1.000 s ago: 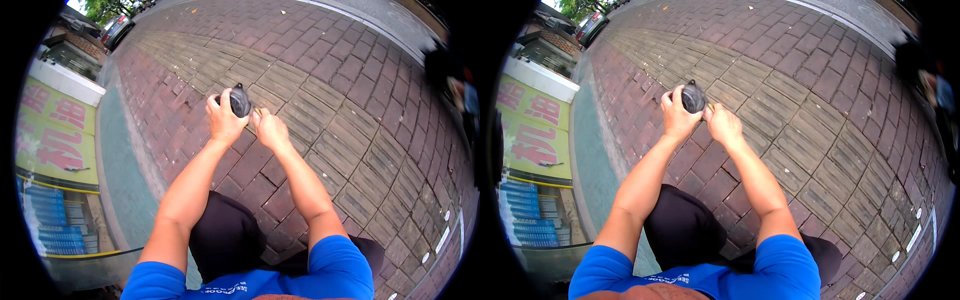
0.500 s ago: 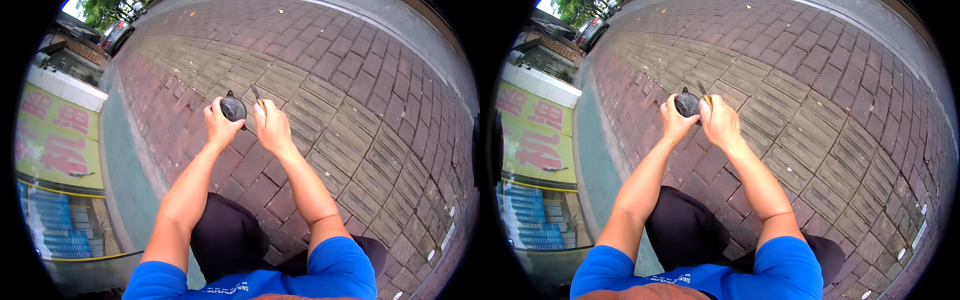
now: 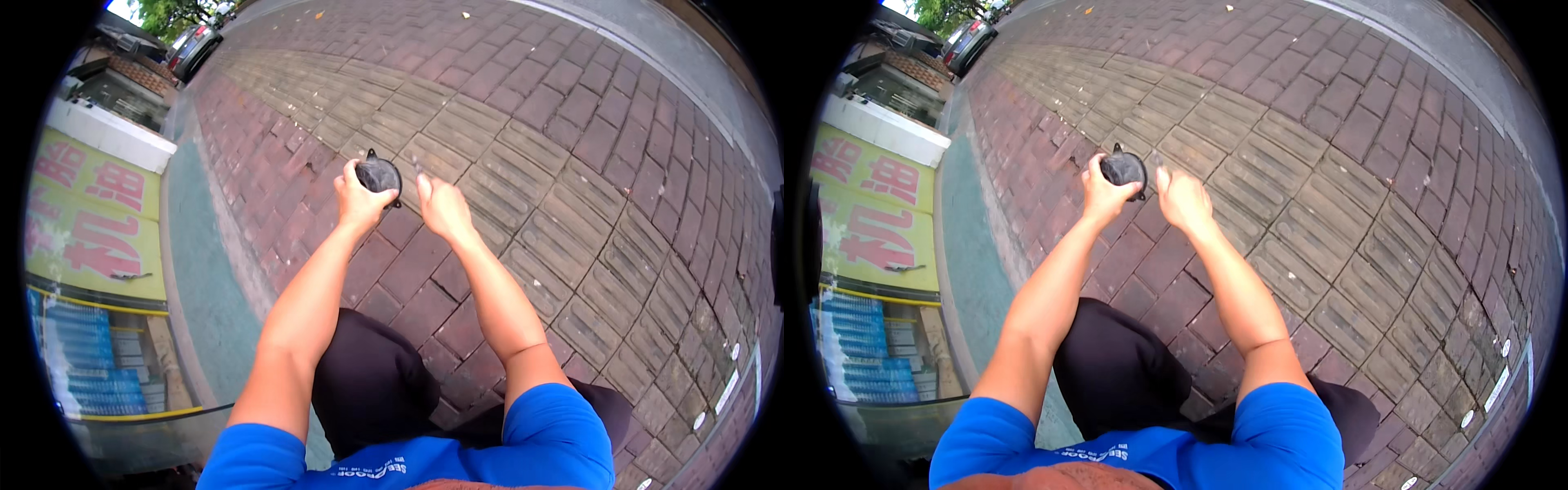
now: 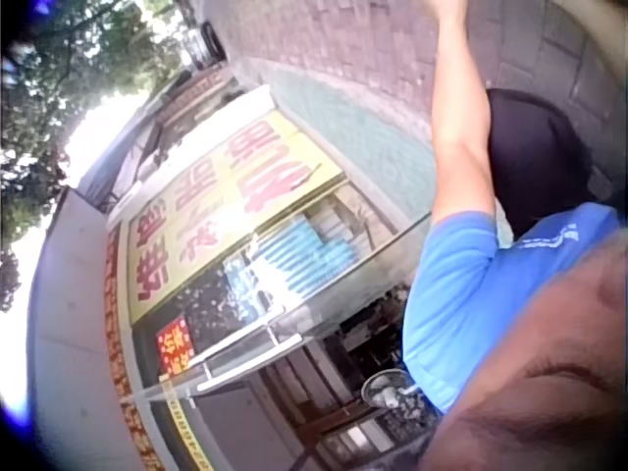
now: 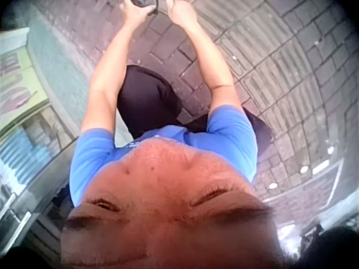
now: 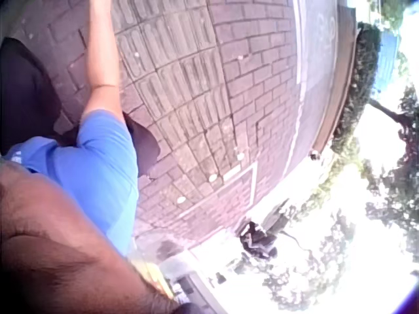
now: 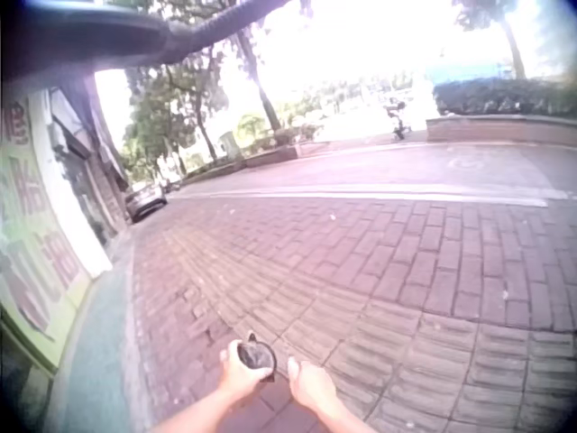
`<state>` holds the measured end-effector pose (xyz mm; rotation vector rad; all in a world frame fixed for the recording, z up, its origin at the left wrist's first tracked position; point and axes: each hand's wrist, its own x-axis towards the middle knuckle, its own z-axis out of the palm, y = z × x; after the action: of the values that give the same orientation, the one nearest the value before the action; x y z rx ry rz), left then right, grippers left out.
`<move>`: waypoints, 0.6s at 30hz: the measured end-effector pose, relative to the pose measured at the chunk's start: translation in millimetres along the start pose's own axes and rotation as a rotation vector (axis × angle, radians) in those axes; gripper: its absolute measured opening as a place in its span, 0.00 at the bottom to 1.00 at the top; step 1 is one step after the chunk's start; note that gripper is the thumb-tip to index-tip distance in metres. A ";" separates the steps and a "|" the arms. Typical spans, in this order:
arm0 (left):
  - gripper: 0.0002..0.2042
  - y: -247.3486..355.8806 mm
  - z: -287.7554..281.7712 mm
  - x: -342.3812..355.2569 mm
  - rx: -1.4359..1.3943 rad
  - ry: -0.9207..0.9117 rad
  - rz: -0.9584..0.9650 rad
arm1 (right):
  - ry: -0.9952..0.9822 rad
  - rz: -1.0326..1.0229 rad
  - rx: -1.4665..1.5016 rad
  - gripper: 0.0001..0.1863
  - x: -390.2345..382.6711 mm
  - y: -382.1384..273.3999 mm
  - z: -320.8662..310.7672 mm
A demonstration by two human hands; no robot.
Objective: The person disassembles a black mechanical component, using a screwdriver to remove screws and prying pieces apart by hand, then takes the items outside to clean or inspect them.
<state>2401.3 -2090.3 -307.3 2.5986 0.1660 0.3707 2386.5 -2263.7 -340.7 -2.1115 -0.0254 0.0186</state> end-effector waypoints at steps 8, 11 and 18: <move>0.49 -5.9 8.2 11.0 -0.143 -0.040 -0.049 | -0.230 0.094 -0.183 0.30 25.0 39.2 28.5; 0.49 -17.0 1.7 13.5 -0.160 -0.065 -0.073 | -0.019 0.142 -0.010 0.35 27.2 61.0 33.3; 0.47 -51.7 -1.0 22.8 -0.472 -0.197 -0.584 | -0.152 0.179 0.126 0.39 28.0 92.2 21.5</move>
<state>2420.4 -2040.9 -327.2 1.9899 0.6613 -0.0570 2415.0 -2292.0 -430.8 -1.9768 0.0725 0.2807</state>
